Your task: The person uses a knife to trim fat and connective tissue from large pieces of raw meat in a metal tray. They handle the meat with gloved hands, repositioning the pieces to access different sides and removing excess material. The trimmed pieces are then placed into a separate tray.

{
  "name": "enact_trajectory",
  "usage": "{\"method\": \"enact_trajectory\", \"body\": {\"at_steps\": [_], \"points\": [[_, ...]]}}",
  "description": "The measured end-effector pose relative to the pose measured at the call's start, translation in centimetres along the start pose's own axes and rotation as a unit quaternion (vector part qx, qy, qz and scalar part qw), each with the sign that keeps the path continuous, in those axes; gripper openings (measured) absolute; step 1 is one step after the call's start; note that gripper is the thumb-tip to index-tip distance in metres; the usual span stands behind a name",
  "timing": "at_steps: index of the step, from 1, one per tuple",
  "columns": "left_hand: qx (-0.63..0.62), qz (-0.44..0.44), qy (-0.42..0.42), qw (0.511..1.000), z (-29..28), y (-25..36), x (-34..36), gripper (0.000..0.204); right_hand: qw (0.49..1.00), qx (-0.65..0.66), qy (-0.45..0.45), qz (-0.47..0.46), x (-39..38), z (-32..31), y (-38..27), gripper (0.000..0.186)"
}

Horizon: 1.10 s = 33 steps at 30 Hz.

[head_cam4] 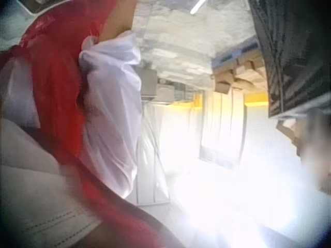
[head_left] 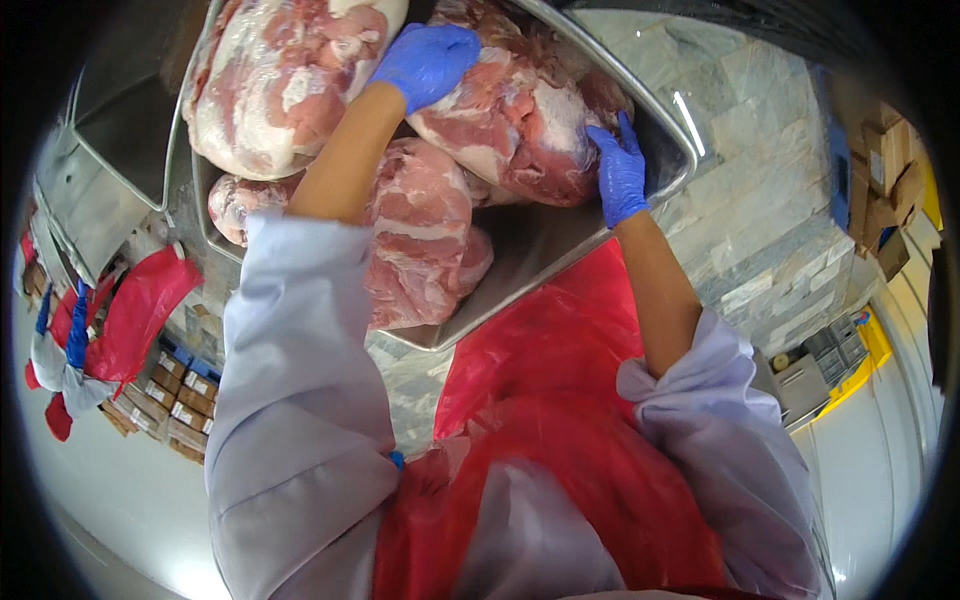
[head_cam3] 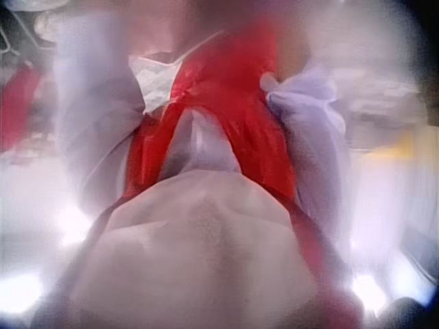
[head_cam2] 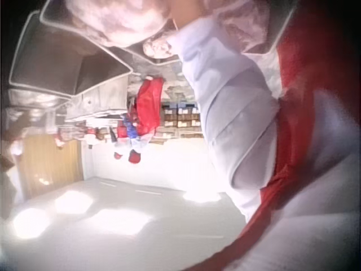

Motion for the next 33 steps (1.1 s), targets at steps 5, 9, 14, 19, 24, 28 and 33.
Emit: {"method": "enact_trajectory", "body": {"at_steps": [5, 9, 14, 19, 24, 28, 33], "points": [[-0.015, 0.083, 0.137, 0.987, 0.3, 1.6, -4.2, 0.021, 0.974, -0.216, 0.029, -0.064, -4.2, 0.2, -0.2, 0.093], [0.086, 0.061, 0.113, 0.988, 0.4, 1.4, -4.1, 0.02, 0.981, -0.177, -0.018, -0.073, -3.3, -0.2, 0.3, 0.097], [0.046, 0.033, 0.24, 0.969, 0.4, 5.2, -4.7, 0.011, 0.992, -0.119, 0.039, 0.019, -2.1, -1.1, 1.1, 0.095], [0.08, 0.09, 0.303, 0.945, 0.6, 6.2, -5.0, 0.018, 0.969, -0.238, 0.051, -0.032, -2.0, -1.1, 0.1, 0.051], [0.136, 0.09, 0.26, 0.952, 0.7, 5.3, -4.1, 0.029, 0.964, -0.261, 0.023, -0.054, -2.3, -1.0, -2.1, 0.058], [0.178, 0.098, 0.224, 0.953, 0.1, 5.5, -5.5, 0.038, 0.973, -0.216, -0.044, -0.065, -3.8, -1.0, -2.3, 0.053], [0.086, 0.176, 0.235, 0.952, 0.6, 6.0, -6.5, 0.035, 0.987, -0.135, -0.045, -0.076, -6.7, -1.6, -0.2, 0.064]]}}
Point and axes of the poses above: each hand's wrist, its own x-axis towards the middle knuckle, its own z-axis out of the palm, y = z × x, the point moved 2 cm from there along x, towards the middle knuckle, and after that the axes turned 13 degrees about y, right-handed, at the moved point
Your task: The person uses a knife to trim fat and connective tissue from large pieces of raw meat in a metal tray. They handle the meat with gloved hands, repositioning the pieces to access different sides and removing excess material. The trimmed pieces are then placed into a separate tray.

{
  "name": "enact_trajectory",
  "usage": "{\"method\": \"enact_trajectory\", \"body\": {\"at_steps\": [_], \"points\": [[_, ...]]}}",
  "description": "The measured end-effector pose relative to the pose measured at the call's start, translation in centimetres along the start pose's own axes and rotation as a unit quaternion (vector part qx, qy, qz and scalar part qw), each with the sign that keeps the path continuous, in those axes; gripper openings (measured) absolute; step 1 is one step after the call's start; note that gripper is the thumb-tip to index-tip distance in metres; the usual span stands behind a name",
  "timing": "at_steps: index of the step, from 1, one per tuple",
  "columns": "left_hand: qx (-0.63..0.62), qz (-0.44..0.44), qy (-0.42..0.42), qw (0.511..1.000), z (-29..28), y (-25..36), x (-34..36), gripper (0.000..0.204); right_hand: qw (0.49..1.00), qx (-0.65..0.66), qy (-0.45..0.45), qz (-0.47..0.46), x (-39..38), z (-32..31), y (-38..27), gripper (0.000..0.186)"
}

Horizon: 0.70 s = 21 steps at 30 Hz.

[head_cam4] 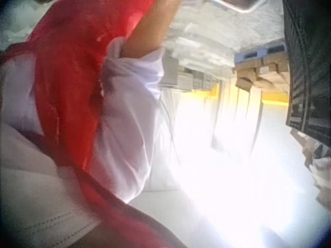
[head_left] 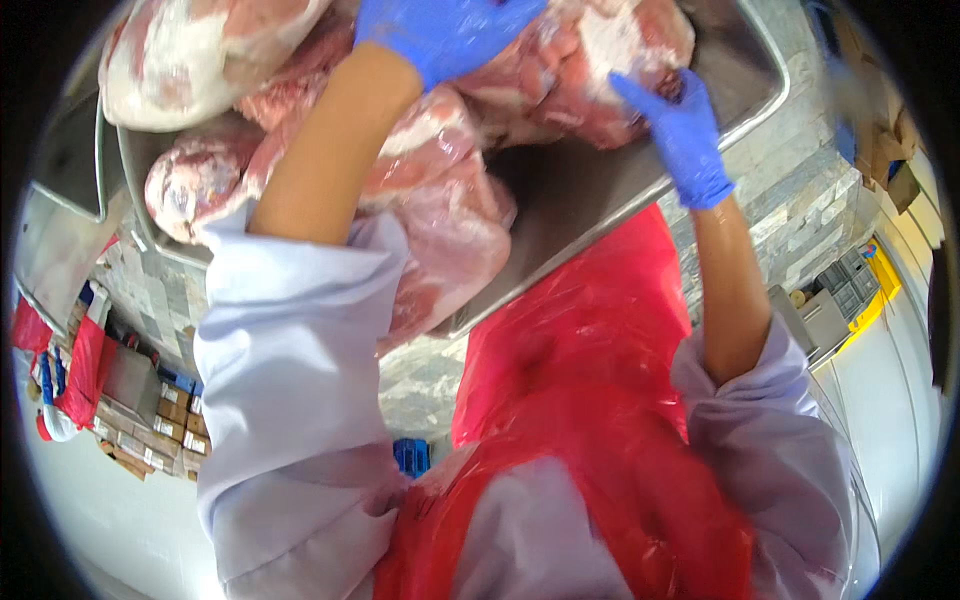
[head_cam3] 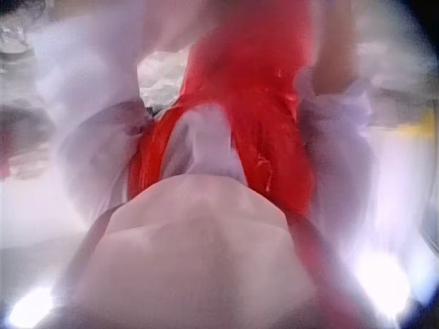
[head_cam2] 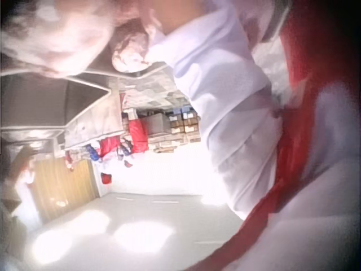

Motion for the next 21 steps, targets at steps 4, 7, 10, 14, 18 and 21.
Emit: {"method": "enact_trajectory", "body": {"at_steps": [4, 7, 10, 14, 18, 21], "points": [[0.001, -0.018, -0.066, 0.998, -1.0, 0.7, -1.9, 0.03, 0.987, -0.07, 0.113, -0.089, -1.6, 0.3, -0.2, 0.063], [0.001, 0.023, 0.02, 1.0, -1.1, -0.3, -1.9, 0.03, 0.98, -0.146, 0.098, -0.088, -1.4, 0.5, -1.5, 0.061], [-0.022, 0.007, 0.013, 1.0, -0.4, -0.6, -1.5, 0.031, 0.939, -0.236, 0.123, -0.219, -0.8, -0.1, -2.8, 0.032], [-0.011, -0.008, -0.007, 1.0, -1.0, 0.2, -1.6, 0.031, 0.9, -0.284, 0.098, -0.316, -1.5, -0.6, -3.2, 0.013], [0.011, -0.025, -0.013, 1.0, -0.6, 0.0, -1.5, 0.032, 0.938, -0.201, 0.091, -0.266, -2.9, -1.2, -2.2, 0.014], [0.001, -0.032, -0.01, 0.999, 0.1, -0.1, -1.3, 0.035, 0.954, -0.169, 0.107, -0.222, -2.9, -1.9, -2.1, 0.017]]}}
Point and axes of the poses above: each hand's wrist, its own x-axis towards the middle knuckle, its own z-axis out of the palm, y = z × x, the point moved 2 cm from there along x, towards the middle knuckle, and after that the axes turned 13 degrees about y, right-handed, at the moved point
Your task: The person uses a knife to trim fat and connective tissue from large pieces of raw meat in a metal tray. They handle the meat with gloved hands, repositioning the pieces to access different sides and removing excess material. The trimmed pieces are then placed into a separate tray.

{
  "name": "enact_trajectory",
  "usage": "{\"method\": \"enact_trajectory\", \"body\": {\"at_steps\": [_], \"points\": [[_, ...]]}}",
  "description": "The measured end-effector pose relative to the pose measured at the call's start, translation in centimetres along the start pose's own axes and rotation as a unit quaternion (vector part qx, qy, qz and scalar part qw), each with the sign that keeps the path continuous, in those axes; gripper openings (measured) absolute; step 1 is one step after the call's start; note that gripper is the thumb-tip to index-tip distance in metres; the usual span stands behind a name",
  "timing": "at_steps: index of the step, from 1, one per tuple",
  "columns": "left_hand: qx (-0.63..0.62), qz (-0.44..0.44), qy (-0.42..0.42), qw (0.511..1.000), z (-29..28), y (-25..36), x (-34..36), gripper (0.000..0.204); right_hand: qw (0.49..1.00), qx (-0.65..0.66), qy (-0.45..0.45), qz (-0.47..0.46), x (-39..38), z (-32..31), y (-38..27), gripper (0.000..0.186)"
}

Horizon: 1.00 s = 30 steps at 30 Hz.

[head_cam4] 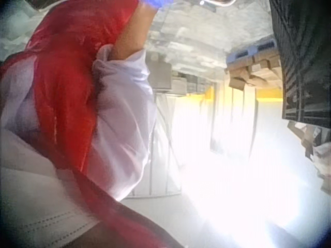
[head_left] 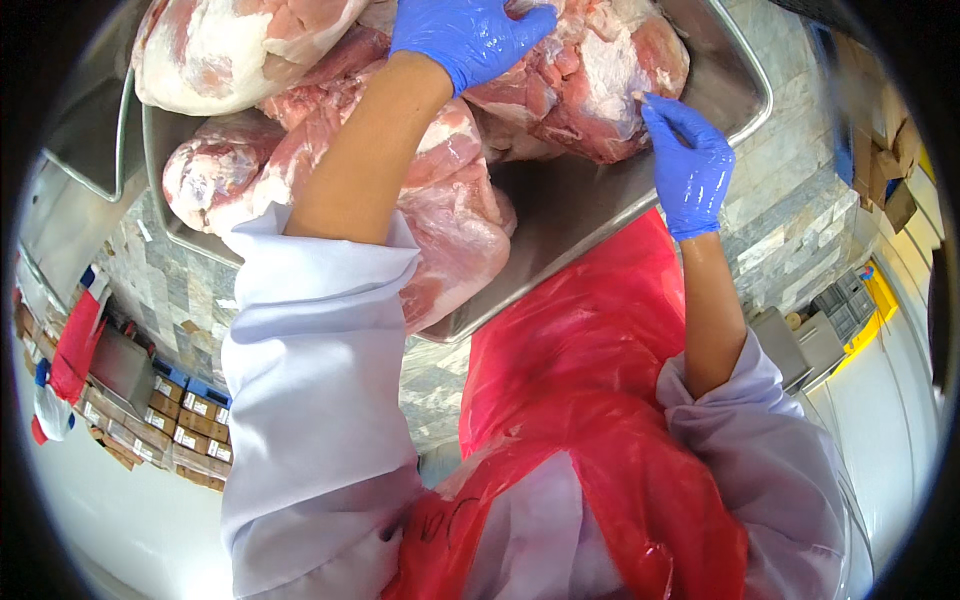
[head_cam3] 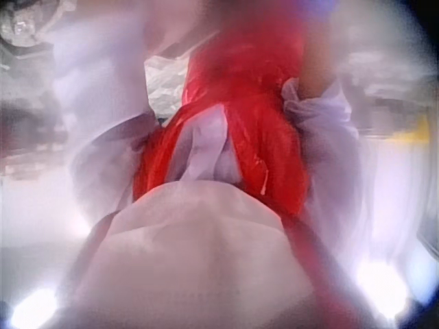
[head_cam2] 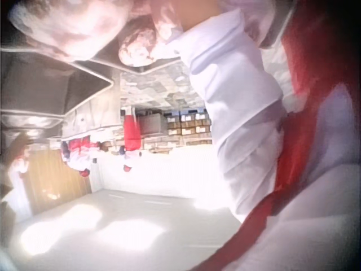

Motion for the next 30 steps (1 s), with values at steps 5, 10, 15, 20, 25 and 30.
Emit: {"method": "enact_trajectory", "body": {"at_steps": [5, 10, 15, 20, 25, 30], "points": [[0.06, -0.006, -0.026, 0.998, 0.3, -1.3, -0.6, 0.042, 0.996, 0.047, -0.036, 0.072, 1.7, -1.1, -0.3, 0.027], [0.051, -0.03, -0.043, 0.997, -0.1, -0.3, 0.1, 0.043, 0.989, -0.071, -0.052, -0.121, 3.1, -0.8, 1.1, 0.037], [0.031, -0.027, -0.02, 0.999, -0.2, -0.7, -0.6, 0.042, 0.98, -0.157, -0.072, -0.098, 6.2, 1.5, 2.1, 0.041], [0.022, -0.013, -0.011, 1.0, 0.2, 0.1, -0.1, 0.039, 0.963, 0.045, -0.041, 0.262, 12.2, 6.6, 12.7, 0.074], [0.024, -0.016, -0.013, 0.999, 0.2, -0.1, -1.5, 0.036, 0.956, 0.077, 0.037, 0.281, 10.8, 7.0, 7.2, 0.054], [-0.023, -0.02, 0.028, 0.999, -1.4, 1.2, -1.1, 0.035, 0.985, -0.019, 0.038, 0.17, 12.6, 9.4, 11.3, 0.072]]}}
Point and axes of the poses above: each hand's wrist, its own x-axis towards the middle knuckle, its own z-axis out of the palm, y = z × x, the point moved 2 cm from there along x, towards the middle knuckle, and after that the axes turned 13 degrees about y, right-handed, at the moved point
